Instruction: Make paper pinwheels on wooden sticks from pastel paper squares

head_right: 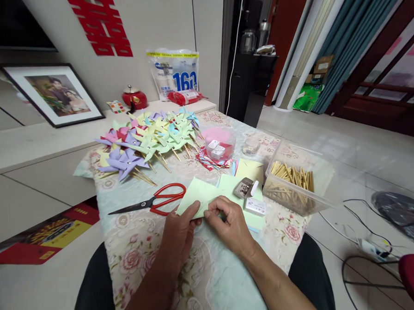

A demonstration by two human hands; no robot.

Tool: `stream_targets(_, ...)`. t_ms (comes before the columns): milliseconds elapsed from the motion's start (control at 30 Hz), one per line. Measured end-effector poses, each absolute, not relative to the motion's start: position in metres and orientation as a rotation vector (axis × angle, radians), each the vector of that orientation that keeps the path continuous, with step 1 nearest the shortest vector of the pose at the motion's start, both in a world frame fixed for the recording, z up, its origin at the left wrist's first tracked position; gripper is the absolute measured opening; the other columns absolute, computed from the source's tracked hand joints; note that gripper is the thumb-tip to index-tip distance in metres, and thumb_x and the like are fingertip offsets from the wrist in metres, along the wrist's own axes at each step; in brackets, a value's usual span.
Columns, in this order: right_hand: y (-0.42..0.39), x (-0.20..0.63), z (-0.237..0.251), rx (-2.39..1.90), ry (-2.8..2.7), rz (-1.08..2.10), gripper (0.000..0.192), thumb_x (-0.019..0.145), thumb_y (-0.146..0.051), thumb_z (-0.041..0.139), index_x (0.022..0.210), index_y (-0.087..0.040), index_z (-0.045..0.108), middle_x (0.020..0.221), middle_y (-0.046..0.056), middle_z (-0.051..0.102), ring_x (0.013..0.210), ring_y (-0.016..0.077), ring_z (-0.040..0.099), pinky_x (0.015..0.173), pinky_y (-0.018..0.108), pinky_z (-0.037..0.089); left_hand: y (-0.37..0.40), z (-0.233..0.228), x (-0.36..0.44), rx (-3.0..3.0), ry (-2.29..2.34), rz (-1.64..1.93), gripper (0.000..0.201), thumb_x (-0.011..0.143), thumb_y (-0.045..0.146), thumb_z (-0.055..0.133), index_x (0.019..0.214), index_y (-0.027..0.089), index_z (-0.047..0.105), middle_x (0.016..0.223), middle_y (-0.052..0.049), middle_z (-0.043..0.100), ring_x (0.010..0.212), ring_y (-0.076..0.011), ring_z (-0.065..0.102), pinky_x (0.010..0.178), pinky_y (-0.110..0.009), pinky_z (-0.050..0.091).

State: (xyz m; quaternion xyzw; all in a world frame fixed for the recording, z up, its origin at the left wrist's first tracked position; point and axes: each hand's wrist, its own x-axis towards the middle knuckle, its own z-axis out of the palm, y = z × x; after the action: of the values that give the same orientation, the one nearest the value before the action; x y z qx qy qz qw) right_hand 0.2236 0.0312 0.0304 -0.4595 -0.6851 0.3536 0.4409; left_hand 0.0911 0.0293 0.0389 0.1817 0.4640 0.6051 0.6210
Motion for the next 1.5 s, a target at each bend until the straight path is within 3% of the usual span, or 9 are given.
stream_targets(600, 0.033, 0.221, 0.029, -1.293, -1.532, 1.002, 0.023, 0.082, -0.036, 0.067, 0.068, -0.019, 0.062, 0.060, -0.002, 0.054, 0.058, 0.0138, 0.047, 0.055, 0.025, 0.035, 0.026, 0.042, 0.099, 0.419, 1.040, 1.383, 0.023, 0.059, 0.028, 0.080, 0.078, 0.017, 0.072, 0.083, -0.008, 0.076, 0.079, -0.0256, 0.070, 0.063, -0.031, 0.052)
stream_targets(867, 0.032, 0.221, 0.031, -1.327, -1.504, 1.020, 0.022, 0.081, -0.034, 0.065, 0.066, -0.019, 0.061, 0.059, -0.001, 0.057, 0.057, 0.0135, 0.045, 0.054, 0.025, 0.034, 0.024, 0.048, 0.100, 0.387, 1.017, 1.378, 0.025, 0.061, 0.023, 0.080, 0.084, 0.019, 0.071, 0.092, -0.007, 0.077, 0.085, -0.0254, 0.070, 0.066, -0.030, 0.053)
stream_targets(1500, 0.034, 0.219, 0.031, -1.358, -1.492, 1.033, 0.025, 0.081, -0.037, 0.064, 0.066, -0.017, 0.062, 0.060, -0.001, 0.056, 0.058, 0.0131, 0.046, 0.056, 0.026, 0.034, 0.031, 0.016, 0.102, 0.496, 1.154, 1.415, 0.016, 0.059, 0.024, 0.079, 0.064, 0.017, 0.066, 0.065, 0.000, 0.067, 0.063, -0.0170, 0.060, 0.062, -0.028, 0.049)
